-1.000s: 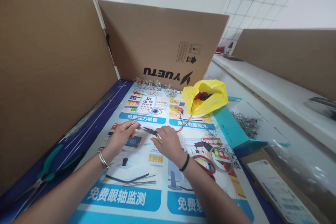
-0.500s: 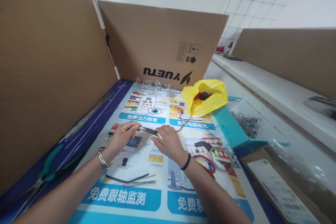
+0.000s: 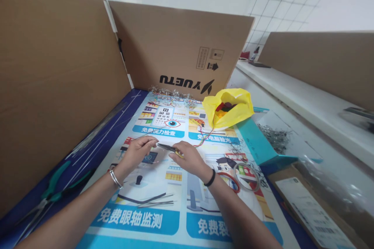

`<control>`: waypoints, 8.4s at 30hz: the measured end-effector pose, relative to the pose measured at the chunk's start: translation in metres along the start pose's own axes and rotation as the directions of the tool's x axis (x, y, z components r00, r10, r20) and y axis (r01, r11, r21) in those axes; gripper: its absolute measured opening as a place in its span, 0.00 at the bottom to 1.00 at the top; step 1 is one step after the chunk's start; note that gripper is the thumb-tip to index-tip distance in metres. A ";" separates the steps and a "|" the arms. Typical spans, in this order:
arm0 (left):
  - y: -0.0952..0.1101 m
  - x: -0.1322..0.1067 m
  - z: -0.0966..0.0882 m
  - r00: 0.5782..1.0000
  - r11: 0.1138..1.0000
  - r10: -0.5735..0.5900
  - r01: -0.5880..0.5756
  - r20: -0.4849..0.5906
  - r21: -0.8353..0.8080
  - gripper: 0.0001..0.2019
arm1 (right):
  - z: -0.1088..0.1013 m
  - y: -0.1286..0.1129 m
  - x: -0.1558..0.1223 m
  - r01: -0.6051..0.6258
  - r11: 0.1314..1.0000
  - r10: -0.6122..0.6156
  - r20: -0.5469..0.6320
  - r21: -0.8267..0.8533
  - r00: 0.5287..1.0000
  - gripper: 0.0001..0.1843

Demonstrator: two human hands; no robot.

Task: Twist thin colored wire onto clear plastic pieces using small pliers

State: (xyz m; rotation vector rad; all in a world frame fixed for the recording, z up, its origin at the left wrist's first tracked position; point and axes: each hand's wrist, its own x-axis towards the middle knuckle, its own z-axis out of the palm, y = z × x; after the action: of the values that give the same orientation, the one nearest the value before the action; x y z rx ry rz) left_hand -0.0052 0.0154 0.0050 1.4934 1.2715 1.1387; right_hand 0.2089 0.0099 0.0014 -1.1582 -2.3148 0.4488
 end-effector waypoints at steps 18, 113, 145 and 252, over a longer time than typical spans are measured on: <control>0.005 -0.006 0.010 0.989 0.974 -0.119 0.134 0.091 -0.182 0.09 | 0.030 -0.018 0.001 -0.265 0.841 0.351 -0.103 0.472 0.931 0.06; 0.002 0.002 -0.006 0.989 0.984 -0.029 0.054 0.145 -0.171 0.06 | -0.007 0.009 -0.003 0.137 0.974 -0.155 -0.090 -0.182 0.984 0.12; 0.011 -0.011 0.008 0.987 0.984 -0.025 0.052 0.159 -0.171 0.07 | 0.028 -0.024 -0.001 -0.186 0.783 0.266 -0.048 0.594 0.963 0.07; 0.015 -0.017 0.009 0.988 0.993 0.026 -0.008 0.154 -0.114 0.06 | 0.011 -0.035 0.008 -0.200 0.766 0.259 -0.009 0.611 0.966 0.07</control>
State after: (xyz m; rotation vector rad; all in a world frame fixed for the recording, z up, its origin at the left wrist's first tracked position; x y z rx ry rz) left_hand 0.0056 -0.0039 0.0152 1.4802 1.0731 1.0655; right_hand 0.1760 -0.0049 0.0119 -1.0923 -1.7322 1.1132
